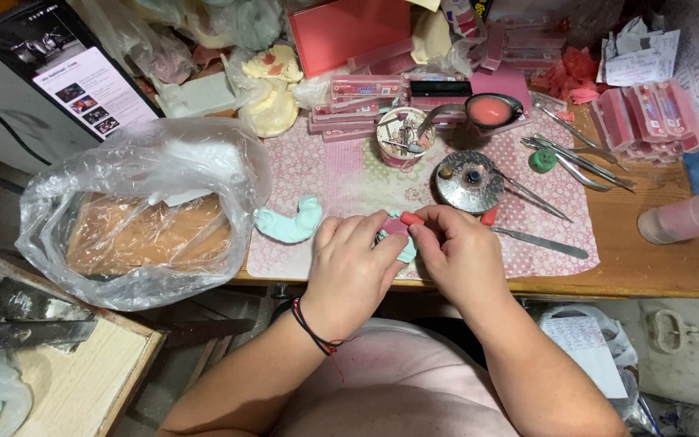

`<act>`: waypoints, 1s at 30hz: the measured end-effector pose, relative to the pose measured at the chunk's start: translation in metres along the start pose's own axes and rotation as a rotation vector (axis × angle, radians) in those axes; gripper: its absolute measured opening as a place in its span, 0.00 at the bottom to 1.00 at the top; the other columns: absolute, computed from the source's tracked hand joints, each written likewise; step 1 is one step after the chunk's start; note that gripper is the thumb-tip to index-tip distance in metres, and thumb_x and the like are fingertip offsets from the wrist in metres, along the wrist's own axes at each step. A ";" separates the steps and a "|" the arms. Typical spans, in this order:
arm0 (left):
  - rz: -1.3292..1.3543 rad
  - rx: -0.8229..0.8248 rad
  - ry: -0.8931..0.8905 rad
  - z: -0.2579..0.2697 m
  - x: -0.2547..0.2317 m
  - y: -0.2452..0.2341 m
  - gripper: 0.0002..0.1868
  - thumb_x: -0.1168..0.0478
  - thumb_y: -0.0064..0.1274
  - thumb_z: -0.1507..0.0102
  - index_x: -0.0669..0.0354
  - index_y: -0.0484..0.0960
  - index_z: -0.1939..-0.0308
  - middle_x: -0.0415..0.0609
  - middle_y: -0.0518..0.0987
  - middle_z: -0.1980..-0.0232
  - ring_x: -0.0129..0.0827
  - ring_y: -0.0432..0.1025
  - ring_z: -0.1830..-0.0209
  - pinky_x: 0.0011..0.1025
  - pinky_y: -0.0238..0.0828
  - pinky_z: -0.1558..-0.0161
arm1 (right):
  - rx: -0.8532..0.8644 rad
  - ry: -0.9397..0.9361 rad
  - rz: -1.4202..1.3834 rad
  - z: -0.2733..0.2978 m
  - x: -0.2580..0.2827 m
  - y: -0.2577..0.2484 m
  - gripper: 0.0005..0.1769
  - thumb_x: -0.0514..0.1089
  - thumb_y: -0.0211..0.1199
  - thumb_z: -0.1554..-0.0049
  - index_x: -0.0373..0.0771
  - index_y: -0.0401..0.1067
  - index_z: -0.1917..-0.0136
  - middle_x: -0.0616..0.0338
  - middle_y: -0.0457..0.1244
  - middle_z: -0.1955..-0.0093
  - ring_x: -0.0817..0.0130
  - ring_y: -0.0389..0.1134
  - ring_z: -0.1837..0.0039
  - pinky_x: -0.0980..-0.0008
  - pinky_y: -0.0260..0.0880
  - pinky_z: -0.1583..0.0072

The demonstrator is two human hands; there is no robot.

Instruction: Refining and shaping wax material on a dental prosthetic model using a metal hand tool and applicator.

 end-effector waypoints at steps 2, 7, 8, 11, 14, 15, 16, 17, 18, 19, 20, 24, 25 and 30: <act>-0.005 -0.012 0.009 0.000 -0.001 0.001 0.14 0.55 0.66 0.41 0.48 0.83 0.53 0.56 0.80 0.48 0.46 0.76 0.46 0.45 0.63 0.43 | 0.000 -0.013 0.008 -0.001 0.001 0.001 0.07 0.50 0.69 0.41 0.52 0.81 0.49 0.62 0.71 0.62 0.56 0.73 0.53 0.58 0.73 0.47; -0.010 -0.032 0.034 -0.003 -0.002 0.000 0.13 0.56 0.67 0.42 0.49 0.84 0.55 0.59 0.80 0.50 0.48 0.77 0.49 0.46 0.64 0.44 | 0.007 -0.089 0.021 -0.007 0.005 0.000 0.06 0.47 0.68 0.41 0.47 0.80 0.50 0.57 0.70 0.63 0.51 0.73 0.54 0.55 0.73 0.49; -0.005 -0.024 0.037 -0.003 -0.002 0.000 0.13 0.57 0.66 0.42 0.50 0.84 0.55 0.59 0.80 0.50 0.49 0.76 0.49 0.46 0.65 0.44 | 0.018 -0.106 0.024 -0.008 0.005 0.001 0.06 0.47 0.68 0.41 0.48 0.80 0.50 0.58 0.70 0.64 0.53 0.73 0.54 0.57 0.74 0.49; -0.002 -0.018 0.041 -0.002 -0.002 0.001 0.12 0.57 0.67 0.43 0.50 0.84 0.57 0.60 0.80 0.50 0.49 0.76 0.49 0.46 0.65 0.44 | 0.034 -0.135 0.035 -0.009 0.004 0.002 0.05 0.46 0.68 0.42 0.48 0.79 0.51 0.59 0.70 0.64 0.55 0.73 0.55 0.59 0.74 0.49; -0.005 -0.021 0.042 -0.002 -0.001 0.003 0.12 0.57 0.67 0.43 0.50 0.83 0.57 0.60 0.80 0.50 0.50 0.76 0.49 0.46 0.65 0.44 | 0.047 -0.156 0.048 -0.012 0.002 0.005 0.05 0.46 0.68 0.42 0.48 0.79 0.51 0.59 0.69 0.65 0.55 0.73 0.55 0.59 0.74 0.50; -0.004 -0.020 0.040 -0.002 0.000 0.004 0.12 0.56 0.66 0.42 0.50 0.83 0.58 0.60 0.80 0.50 0.49 0.76 0.49 0.46 0.65 0.44 | 0.055 -0.162 0.053 -0.012 0.001 0.006 0.06 0.46 0.68 0.43 0.48 0.78 0.51 0.59 0.69 0.65 0.55 0.73 0.55 0.59 0.74 0.50; -0.003 -0.019 0.039 -0.002 0.000 0.004 0.12 0.56 0.66 0.42 0.50 0.83 0.58 0.60 0.80 0.50 0.49 0.76 0.49 0.46 0.65 0.44 | 0.057 -0.161 0.054 -0.012 0.003 0.006 0.06 0.46 0.68 0.43 0.48 0.78 0.51 0.59 0.69 0.65 0.55 0.73 0.55 0.59 0.74 0.50; -0.003 -0.025 0.038 -0.002 0.000 0.004 0.11 0.56 0.66 0.41 0.50 0.83 0.58 0.60 0.80 0.50 0.50 0.76 0.49 0.46 0.65 0.44 | 0.062 -0.160 0.064 -0.013 0.004 0.006 0.06 0.45 0.68 0.43 0.47 0.78 0.51 0.58 0.69 0.65 0.55 0.73 0.56 0.59 0.74 0.51; -0.002 -0.031 0.038 -0.002 0.000 0.004 0.10 0.56 0.65 0.41 0.50 0.83 0.59 0.60 0.80 0.50 0.50 0.76 0.49 0.46 0.65 0.45 | 0.067 -0.157 0.075 -0.013 0.005 0.006 0.06 0.45 0.68 0.43 0.46 0.78 0.51 0.58 0.69 0.66 0.55 0.73 0.56 0.58 0.74 0.51; 0.000 -0.029 0.038 -0.001 0.000 0.003 0.10 0.56 0.65 0.41 0.50 0.83 0.59 0.60 0.80 0.50 0.50 0.76 0.49 0.46 0.65 0.45 | 0.068 -0.155 0.075 -0.013 0.004 0.005 0.06 0.45 0.68 0.43 0.46 0.78 0.51 0.58 0.69 0.66 0.55 0.73 0.56 0.58 0.74 0.51; 0.003 -0.025 0.038 -0.002 0.000 0.002 0.11 0.56 0.66 0.41 0.50 0.84 0.58 0.60 0.80 0.50 0.50 0.76 0.49 0.46 0.65 0.45 | 0.084 -0.141 0.062 -0.014 0.002 0.004 0.06 0.45 0.68 0.43 0.47 0.79 0.51 0.59 0.68 0.67 0.55 0.73 0.57 0.59 0.74 0.51; -0.015 -0.032 0.033 -0.004 -0.002 0.000 0.13 0.56 0.67 0.42 0.49 0.84 0.55 0.60 0.80 0.49 0.49 0.76 0.48 0.47 0.64 0.44 | 0.123 -0.072 -0.037 -0.017 0.002 -0.003 0.09 0.45 0.70 0.45 0.47 0.80 0.50 0.58 0.68 0.69 0.56 0.72 0.58 0.60 0.73 0.51; -0.015 -0.031 0.032 -0.004 -0.004 -0.002 0.13 0.56 0.67 0.42 0.49 0.84 0.55 0.60 0.80 0.49 0.49 0.76 0.48 0.47 0.64 0.44 | 0.124 -0.072 -0.037 -0.014 0.000 -0.005 0.09 0.45 0.70 0.45 0.47 0.80 0.50 0.58 0.68 0.69 0.56 0.72 0.58 0.60 0.73 0.51; -0.025 -0.066 0.031 -0.004 -0.009 -0.007 0.11 0.58 0.66 0.40 0.53 0.85 0.55 0.62 0.81 0.50 0.50 0.77 0.50 0.46 0.64 0.46 | 0.105 -0.054 -0.124 -0.010 0.005 -0.013 0.18 0.44 0.72 0.46 0.44 0.80 0.41 0.55 0.67 0.70 0.55 0.70 0.60 0.58 0.73 0.51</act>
Point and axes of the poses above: each hand's wrist, its own z-axis away from the middle knuckle, its own y-axis out of the palm, x = y × z, the point moved 4 cm from there along -z, towards the middle knuckle
